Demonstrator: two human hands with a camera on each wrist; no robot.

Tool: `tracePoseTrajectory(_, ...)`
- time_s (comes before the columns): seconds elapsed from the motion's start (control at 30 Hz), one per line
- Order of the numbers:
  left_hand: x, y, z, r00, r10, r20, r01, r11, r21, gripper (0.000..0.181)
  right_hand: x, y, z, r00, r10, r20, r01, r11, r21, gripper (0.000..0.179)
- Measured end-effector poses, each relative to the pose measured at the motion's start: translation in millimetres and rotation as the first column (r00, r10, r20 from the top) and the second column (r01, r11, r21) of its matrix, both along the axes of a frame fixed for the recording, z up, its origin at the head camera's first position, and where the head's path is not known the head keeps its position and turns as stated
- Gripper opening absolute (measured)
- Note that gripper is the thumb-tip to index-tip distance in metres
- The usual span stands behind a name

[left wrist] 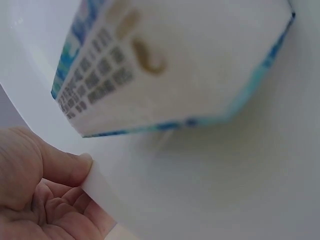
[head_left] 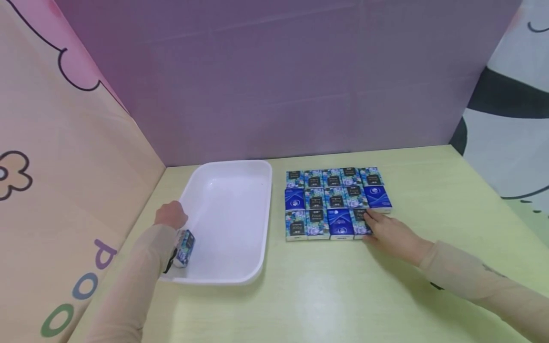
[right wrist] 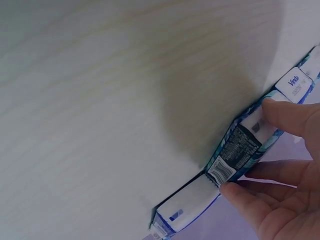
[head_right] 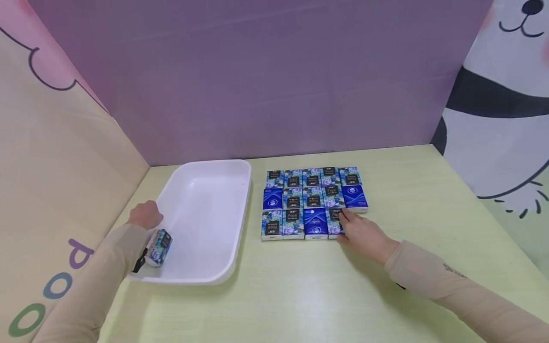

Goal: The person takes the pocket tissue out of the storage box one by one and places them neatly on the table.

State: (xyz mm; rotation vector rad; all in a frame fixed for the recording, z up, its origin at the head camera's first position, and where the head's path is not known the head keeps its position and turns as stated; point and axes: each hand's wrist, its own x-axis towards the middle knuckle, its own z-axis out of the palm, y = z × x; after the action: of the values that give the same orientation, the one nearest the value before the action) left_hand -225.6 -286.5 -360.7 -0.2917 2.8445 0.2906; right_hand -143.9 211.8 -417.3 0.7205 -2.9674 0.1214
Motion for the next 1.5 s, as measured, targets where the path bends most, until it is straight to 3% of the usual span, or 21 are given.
tracePoseTrajectory(0.27,1.0,-5.3,2.4,1.0,-0.012,-0.003,0.012,1.0,-0.014,0.025,-2.3,-5.3,2.2,1.0,0.005,0.012,-0.005,1.0,0.018,0.056)
tracePoseTrajectory(0.43,0.2,-8.0,5.4,0.998,-0.061,-0.012,0.06,0.997,-0.037,0.024,-0.7,-18.0,13.6,0.999,0.014,0.035,-0.016,0.999,0.046,0.061)
tracePoseTrajectory(0.63,-3.3,-13.2,5.2,0.993,-0.116,-0.031,0.114,0.992,-0.061,0.025,-1.3,-50.8,27.9,0.991,0.126,-0.054,-0.123,0.991,0.045,0.062)
tracePoseTrajectory(0.83,-6.4,-16.3,2.4,0.99,-0.132,-0.044,0.13,0.991,-0.041,0.025,0.1,-93.6,43.1,0.972,0.233,-0.023,-0.232,0.972,0.026,0.059)
tracePoseTrajectory(1.07,-4.8,-16.7,2.1,0.99,-0.13,-0.057,0.128,0.991,-0.04,0.025,1.7,-156.1,67.0,0.911,0.408,-0.056,-0.408,0.913,0.004,0.054)
tracePoseTrajectory(1.23,-7.5,-18.5,-0.5,0.989,-0.135,-0.059,0.133,0.99,-0.047,0.026,-3.7,-213.8,96.2,0.881,0.469,0.061,-0.473,0.875,0.1,0.052)
tracePoseTrajectory(1.37,-9.1,-19.4,-3.1,0.99,-0.13,-0.059,0.128,0.991,-0.038,0.028,-12.9,-262.2,106.5,0.829,0.535,0.16,-0.558,0.805,0.2,0.05)
tracePoseTrajectory(1.5,-8.9,-17.1,-2.5,0.99,-0.122,-0.072,0.119,0.992,-0.041,0.026,-21.3,-305.2,99.8,0.76,0.618,0.2,-0.65,0.718,0.248,0.048)
